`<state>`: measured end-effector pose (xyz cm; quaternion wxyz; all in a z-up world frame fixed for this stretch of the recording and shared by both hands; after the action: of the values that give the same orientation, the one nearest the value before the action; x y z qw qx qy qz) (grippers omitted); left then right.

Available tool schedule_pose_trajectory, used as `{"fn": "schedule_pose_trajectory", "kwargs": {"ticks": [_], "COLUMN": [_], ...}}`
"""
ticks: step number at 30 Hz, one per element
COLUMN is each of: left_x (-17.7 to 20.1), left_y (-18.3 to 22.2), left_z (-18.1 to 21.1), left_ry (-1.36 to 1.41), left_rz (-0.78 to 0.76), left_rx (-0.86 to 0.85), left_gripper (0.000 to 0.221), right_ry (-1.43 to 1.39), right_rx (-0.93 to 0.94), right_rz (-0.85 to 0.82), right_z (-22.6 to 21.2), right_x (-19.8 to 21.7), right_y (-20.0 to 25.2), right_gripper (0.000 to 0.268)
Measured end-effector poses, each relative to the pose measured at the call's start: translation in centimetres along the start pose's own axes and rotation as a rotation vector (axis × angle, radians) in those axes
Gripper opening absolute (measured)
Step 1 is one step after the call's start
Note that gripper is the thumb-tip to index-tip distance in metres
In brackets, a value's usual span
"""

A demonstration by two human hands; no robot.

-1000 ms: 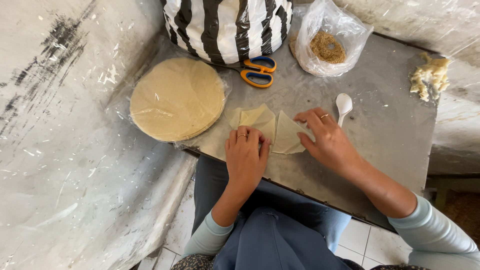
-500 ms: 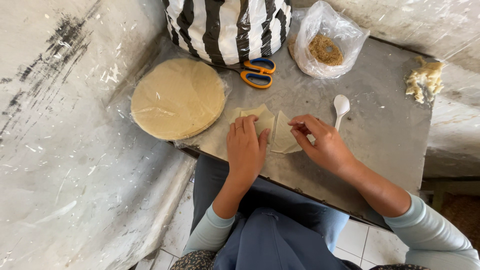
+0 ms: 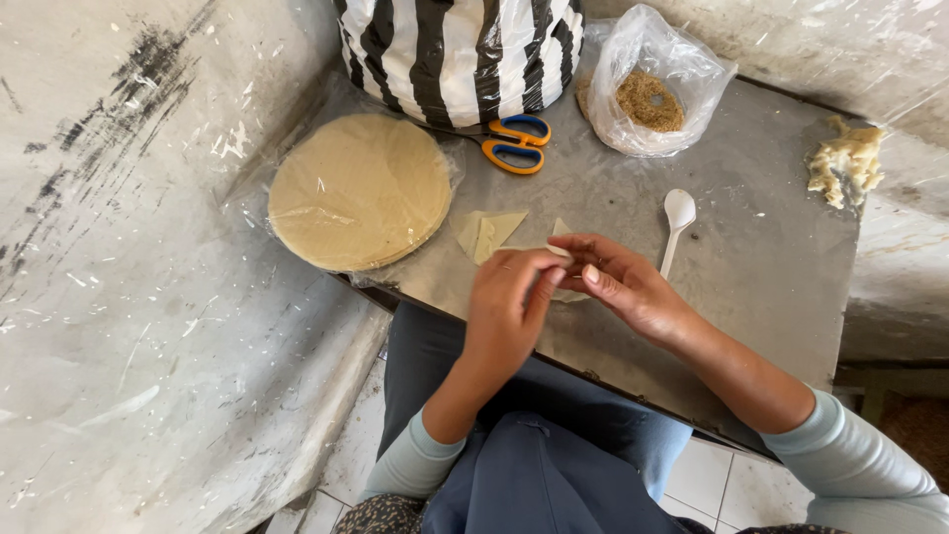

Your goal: The person prepares small dough snacks by folding triangular dough sheets, adding filling with a spoon, and then peeling apart a stack of thin, circular dough sheets one by one.

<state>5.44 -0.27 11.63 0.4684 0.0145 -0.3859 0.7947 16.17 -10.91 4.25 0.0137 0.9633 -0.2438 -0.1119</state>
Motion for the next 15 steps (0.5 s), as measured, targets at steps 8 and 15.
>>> {"fn": "schedule_pose_trajectory", "kwargs": {"ticks": [8,15], "left_x": [2.3,-0.1], "left_y": [0.5,1.8], "left_z": [0.7,-4.2], "left_ry": [0.077,0.416], "left_rz": [0.179,0.03], "left_rx": [0.044,0.361], "left_gripper": [0.032,0.037], "right_ry": [-0.02,-0.083], "right_rx": [0.012,-0.017], "right_rz": [0.137,0.052], "right_z": [0.7,0.9], "right_x": [2.6,2.5], "right_y": [0.6,1.6], "right_gripper": [0.034,0.034]}}
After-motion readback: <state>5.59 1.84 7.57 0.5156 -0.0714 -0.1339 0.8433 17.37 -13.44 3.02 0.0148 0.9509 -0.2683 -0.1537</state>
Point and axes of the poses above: each hand's wrist, its own y-axis away from the middle knuckle, its own x-axis out of the back of the hand, z = x × y, the point moved 10 cm from there along -y, towards the middle knuckle, and after that the axes turned 3 degrees about -z, right-handed, at the moved point
